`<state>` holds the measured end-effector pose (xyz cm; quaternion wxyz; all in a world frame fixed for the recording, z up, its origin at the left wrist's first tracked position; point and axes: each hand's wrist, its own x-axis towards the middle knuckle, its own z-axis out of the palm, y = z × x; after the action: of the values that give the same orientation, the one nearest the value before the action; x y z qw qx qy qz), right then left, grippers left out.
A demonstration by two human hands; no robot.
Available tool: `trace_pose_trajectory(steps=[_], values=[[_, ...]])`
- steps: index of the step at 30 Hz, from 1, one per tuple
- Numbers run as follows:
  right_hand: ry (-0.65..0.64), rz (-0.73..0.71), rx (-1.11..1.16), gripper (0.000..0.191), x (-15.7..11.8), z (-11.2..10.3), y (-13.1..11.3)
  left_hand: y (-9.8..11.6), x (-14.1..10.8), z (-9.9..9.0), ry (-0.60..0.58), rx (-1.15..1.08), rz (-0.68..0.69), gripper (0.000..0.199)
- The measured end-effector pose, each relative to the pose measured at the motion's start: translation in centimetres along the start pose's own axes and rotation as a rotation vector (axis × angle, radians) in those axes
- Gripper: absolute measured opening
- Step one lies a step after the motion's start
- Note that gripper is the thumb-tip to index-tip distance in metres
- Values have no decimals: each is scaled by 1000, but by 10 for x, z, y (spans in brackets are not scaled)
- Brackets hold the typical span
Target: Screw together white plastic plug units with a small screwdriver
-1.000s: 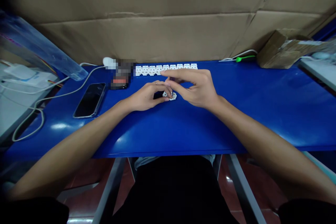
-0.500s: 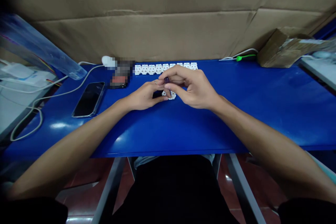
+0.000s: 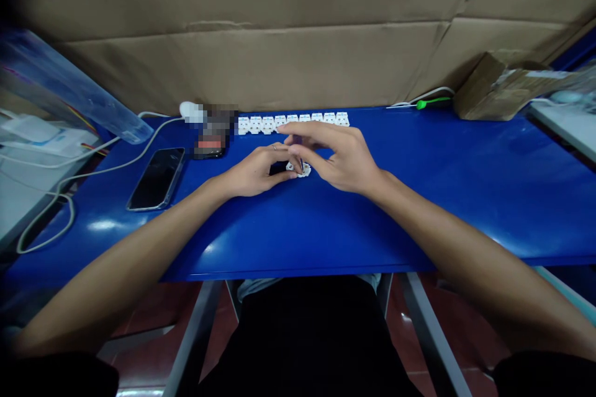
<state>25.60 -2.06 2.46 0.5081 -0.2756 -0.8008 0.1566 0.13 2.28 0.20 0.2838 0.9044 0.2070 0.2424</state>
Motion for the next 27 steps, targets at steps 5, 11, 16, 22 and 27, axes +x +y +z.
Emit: trace_pose_trajectory(steps=[5,11,16,22,27], values=[[-176,14,70,36,3,-6,-3,-2,0,1,3,-8,19,8],[-185,141,266,35,4,-6,-3,0,0,1,6,-25,38,9],[-164,175,274,33,6,-7,-6,0,0,1,11,-51,47,14],[-13,148,101,23,4,-2,-10,1,1,2,17,9,6,7],[118,147,-18,17,2,6,-6,2,2,9,115,63,-68,6]])
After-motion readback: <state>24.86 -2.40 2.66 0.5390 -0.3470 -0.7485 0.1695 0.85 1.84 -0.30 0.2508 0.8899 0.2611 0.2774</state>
